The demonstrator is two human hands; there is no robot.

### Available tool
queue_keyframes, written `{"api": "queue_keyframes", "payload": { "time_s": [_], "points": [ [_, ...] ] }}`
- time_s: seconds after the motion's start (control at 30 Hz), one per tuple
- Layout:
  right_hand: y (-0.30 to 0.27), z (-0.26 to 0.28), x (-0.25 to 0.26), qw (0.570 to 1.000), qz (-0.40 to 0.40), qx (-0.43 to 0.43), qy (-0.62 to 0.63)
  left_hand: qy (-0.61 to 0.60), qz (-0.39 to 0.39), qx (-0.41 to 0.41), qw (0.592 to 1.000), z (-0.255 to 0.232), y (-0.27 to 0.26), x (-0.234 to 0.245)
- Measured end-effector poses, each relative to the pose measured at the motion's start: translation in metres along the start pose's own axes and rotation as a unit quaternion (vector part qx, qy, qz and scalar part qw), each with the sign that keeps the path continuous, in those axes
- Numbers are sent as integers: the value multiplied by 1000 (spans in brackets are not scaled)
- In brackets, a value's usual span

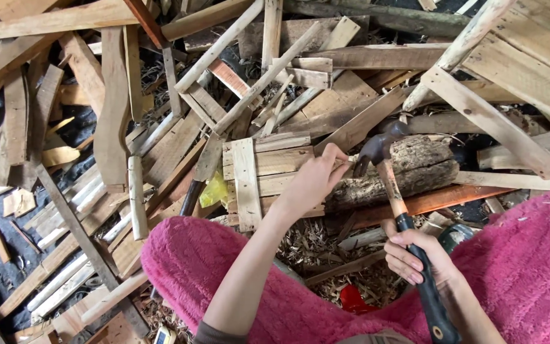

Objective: Assembling a wooden structure by hammering nails into wooden slats

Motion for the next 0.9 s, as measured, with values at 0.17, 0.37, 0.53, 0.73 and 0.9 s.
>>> {"api": "queue_keyframes", "payload": {
  "time_s": [0.17, 0.37, 0.53, 0.73, 0.9],
  "points": [
    [8, -6, 36, 999, 22, -18, -25, -29, 2, 20, 999, 21, 16, -11],
    [13, -9, 22, 997, -1, -17, -75, -116, -85, 59, 988, 33, 33, 0],
    [13, -13, 28, 972, -127, -42, -192, -225, -158, 84, 958, 39, 38, -3],
    [14, -11, 25, 854, -275, -34, -441, -136, -267, 15, 954, 26, 44, 9],
    [17, -10, 32, 767, -312, 36, -559, 115, -303, 13, 946, 61, 63, -4]
  ]
}}
Point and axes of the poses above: each hand's wrist, its own y-axis towards the middle knuckle, its own x-axis out of the back of the hand, z = x × y, the point moved 2 cm from there along y, towards the middle knuckle, and after that the axes turned 3 degrees about -z, right-handed, at the moved point
